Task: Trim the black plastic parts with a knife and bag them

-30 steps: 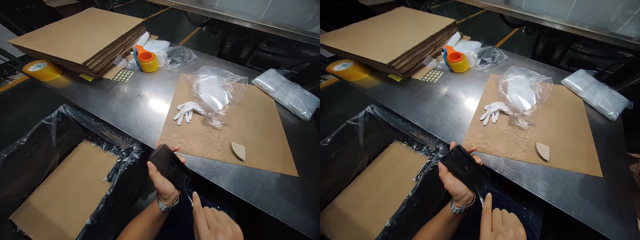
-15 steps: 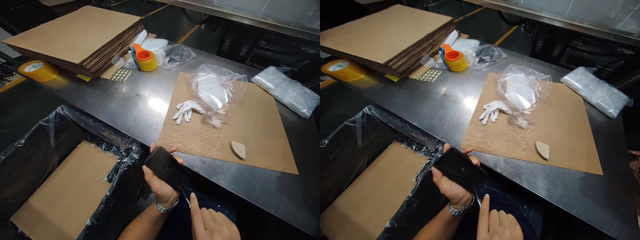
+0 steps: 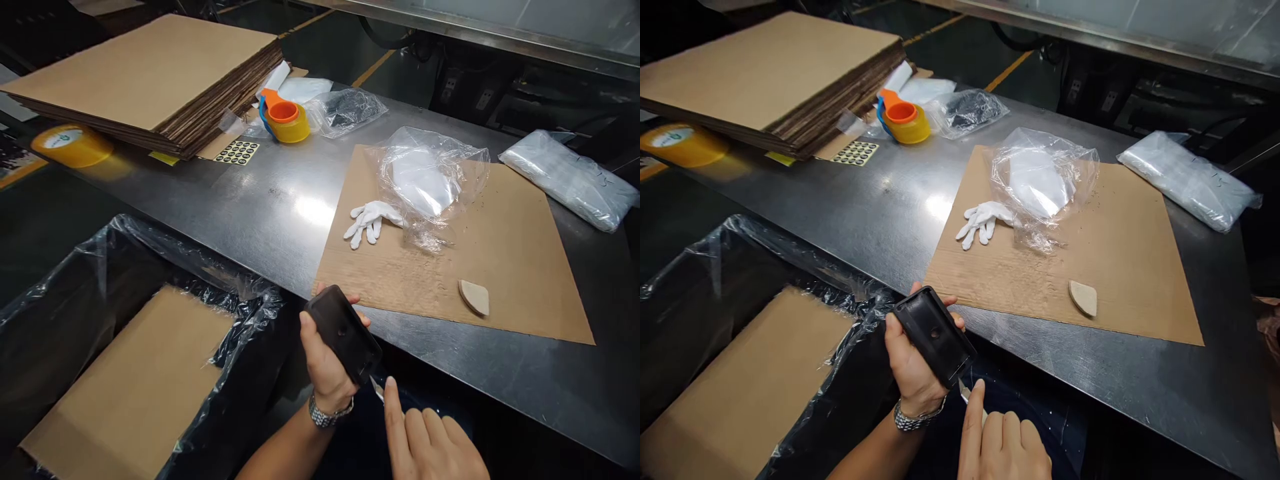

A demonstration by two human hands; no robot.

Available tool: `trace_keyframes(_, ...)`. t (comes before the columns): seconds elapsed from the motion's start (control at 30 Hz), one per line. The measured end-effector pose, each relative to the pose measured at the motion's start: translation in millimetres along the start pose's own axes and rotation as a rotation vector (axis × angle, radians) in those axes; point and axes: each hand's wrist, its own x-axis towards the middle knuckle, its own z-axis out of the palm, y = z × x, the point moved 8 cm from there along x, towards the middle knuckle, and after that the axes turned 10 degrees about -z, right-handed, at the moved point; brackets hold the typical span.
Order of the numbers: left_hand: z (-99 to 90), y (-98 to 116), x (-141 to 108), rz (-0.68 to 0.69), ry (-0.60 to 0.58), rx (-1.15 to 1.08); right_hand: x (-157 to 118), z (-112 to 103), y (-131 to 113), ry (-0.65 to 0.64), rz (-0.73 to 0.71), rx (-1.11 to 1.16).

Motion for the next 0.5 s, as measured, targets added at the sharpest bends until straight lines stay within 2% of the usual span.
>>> trace_keyframes(0.1,-2.8,-4,1,-0.069,0.033,0.004,-3,1,7,0.02,-0.017,0.015)
trace_keyframes(0.27,-1.4,-10,4,-0.169,0.022,-0.011,-6,3,21,0.094,0.013,0.116)
trace_keyframes(0.5,0.3,-28,9,-0.407,-0.034,-0.023,-13,7,41,0.068,0.092,0.244)
